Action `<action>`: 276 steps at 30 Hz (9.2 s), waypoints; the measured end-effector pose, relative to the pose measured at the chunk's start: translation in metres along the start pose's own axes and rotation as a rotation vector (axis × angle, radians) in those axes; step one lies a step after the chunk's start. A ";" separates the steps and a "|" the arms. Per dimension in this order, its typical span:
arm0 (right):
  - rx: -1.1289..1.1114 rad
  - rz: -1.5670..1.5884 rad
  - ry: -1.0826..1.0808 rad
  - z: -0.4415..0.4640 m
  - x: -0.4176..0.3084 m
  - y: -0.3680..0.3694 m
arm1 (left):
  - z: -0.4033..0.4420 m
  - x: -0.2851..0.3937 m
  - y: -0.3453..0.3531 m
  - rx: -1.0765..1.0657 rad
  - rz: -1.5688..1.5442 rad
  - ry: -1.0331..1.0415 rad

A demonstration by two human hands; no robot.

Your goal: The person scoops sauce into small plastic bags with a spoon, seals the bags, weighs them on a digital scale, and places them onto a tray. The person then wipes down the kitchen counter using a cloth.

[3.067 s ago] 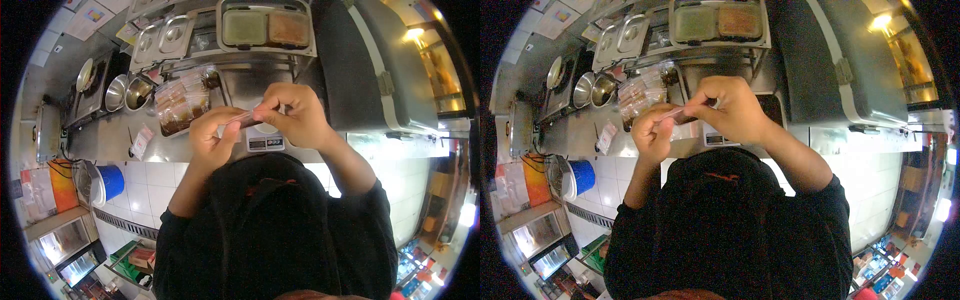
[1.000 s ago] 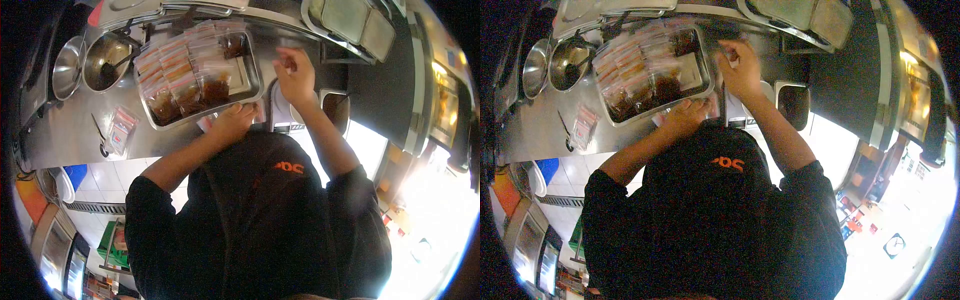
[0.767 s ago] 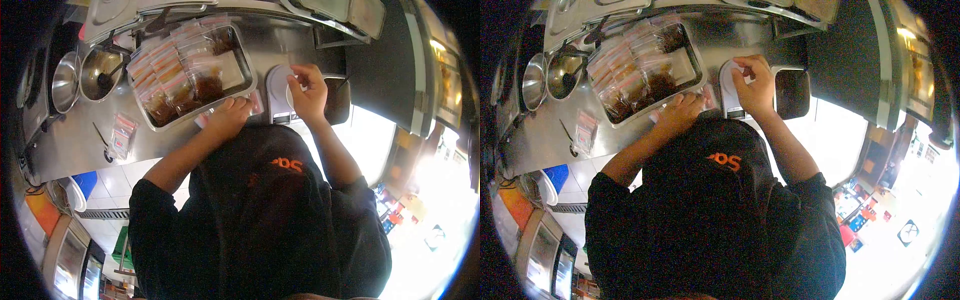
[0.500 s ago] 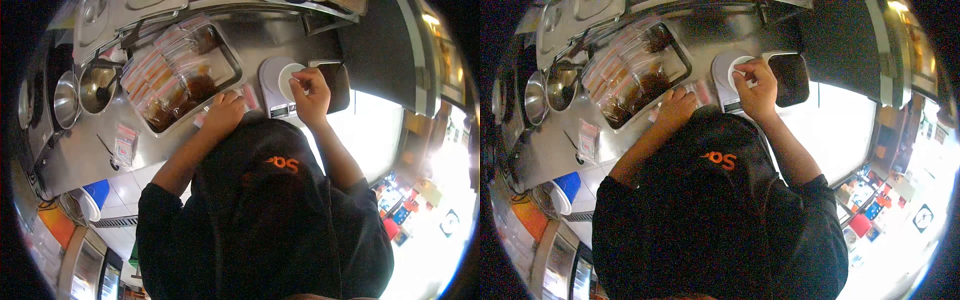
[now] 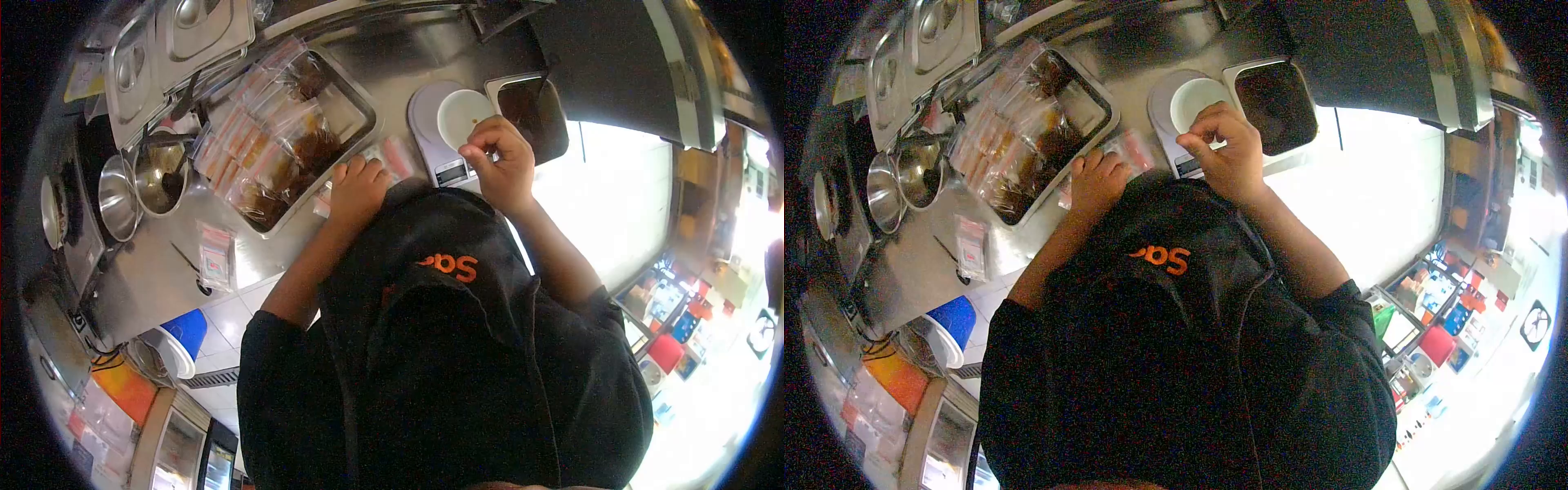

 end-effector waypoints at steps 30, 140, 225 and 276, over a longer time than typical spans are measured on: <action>-0.554 0.470 0.536 0.003 -0.004 0.073 | 0.025 -0.039 -0.082 0.146 -1.822 -0.867; -0.850 0.137 -0.477 0.019 0.008 -0.171 | 0.160 0.196 -0.129 0.094 -0.273 -0.188; -0.188 -0.049 0.033 0.011 0.058 -0.244 | 0.161 0.179 -0.051 0.387 -0.993 -0.621; -0.341 -0.484 -0.167 0.009 0.068 -0.225 | 0.155 0.174 -0.060 0.291 -0.733 -0.459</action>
Point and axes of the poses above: each hand's wrist, its own z-axis towards the middle knuckle, its own y-axis out of the palm, x = y × z, the point moved 6 cm from there along z, towards the middle knuckle, and after that the axes turned 4 degrees about z, right-handed, at the moved point
